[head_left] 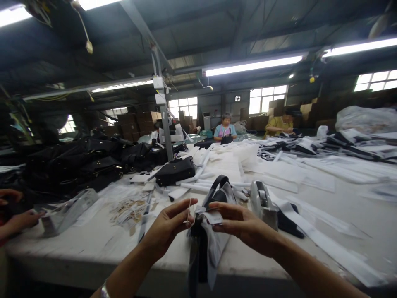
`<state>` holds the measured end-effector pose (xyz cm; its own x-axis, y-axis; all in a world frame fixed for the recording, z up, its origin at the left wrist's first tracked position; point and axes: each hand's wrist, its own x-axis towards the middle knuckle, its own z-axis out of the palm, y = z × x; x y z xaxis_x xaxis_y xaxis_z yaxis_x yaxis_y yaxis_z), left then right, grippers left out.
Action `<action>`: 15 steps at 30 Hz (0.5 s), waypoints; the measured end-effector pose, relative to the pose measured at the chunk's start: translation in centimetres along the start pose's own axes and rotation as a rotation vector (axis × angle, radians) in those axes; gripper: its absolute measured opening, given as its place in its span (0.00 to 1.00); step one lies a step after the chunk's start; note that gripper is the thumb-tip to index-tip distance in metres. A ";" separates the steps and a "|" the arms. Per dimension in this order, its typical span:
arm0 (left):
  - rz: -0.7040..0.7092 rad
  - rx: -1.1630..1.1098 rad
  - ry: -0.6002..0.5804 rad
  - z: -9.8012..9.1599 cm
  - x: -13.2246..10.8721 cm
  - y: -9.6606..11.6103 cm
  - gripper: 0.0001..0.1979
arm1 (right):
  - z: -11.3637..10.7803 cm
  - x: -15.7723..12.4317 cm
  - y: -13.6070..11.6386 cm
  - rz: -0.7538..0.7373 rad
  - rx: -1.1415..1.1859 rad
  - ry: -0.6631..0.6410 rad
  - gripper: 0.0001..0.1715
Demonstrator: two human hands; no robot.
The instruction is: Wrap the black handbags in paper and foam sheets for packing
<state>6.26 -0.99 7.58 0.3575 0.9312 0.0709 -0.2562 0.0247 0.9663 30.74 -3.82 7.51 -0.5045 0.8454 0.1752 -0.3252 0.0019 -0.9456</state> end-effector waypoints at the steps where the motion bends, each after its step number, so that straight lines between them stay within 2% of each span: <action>1: 0.021 0.025 0.005 0.2 0.1 -0.1 0.20 | 0.3 0.3 0.1 -0.045 -0.086 0.032 0.25; 5: 0.108 0.099 0.027 0.8 0.4 -0.1 0.21 | 1.3 1.6 0.2 -0.266 -0.525 0.230 0.15; 7: 0.141 0.133 0.037 0.8 0.4 0.0 0.22 | 1.6 2.2 0.0 -0.380 -0.656 0.303 0.11; 9: 0.174 0.165 0.053 0.8 0.4 0.1 0.23 | 1.9 2.6 0.0 -0.430 -0.655 0.336 0.09; 13: 0.213 0.189 0.083 0.9 0.3 0.3 0.21 | 2.4 3.2 0.3 -0.347 -0.492 0.349 0.14; 15: 0.222 0.214 0.093 1.2 0.2 0.4 0.21 | 2.6 3.3 0.3 -0.350 -0.535 0.361 0.14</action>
<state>7.34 -1.23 8.25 0.2283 0.9348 0.2722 -0.1203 -0.2504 0.9606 26.93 -2.39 8.46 -0.1177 0.8708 0.4773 0.0623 0.4862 -0.8716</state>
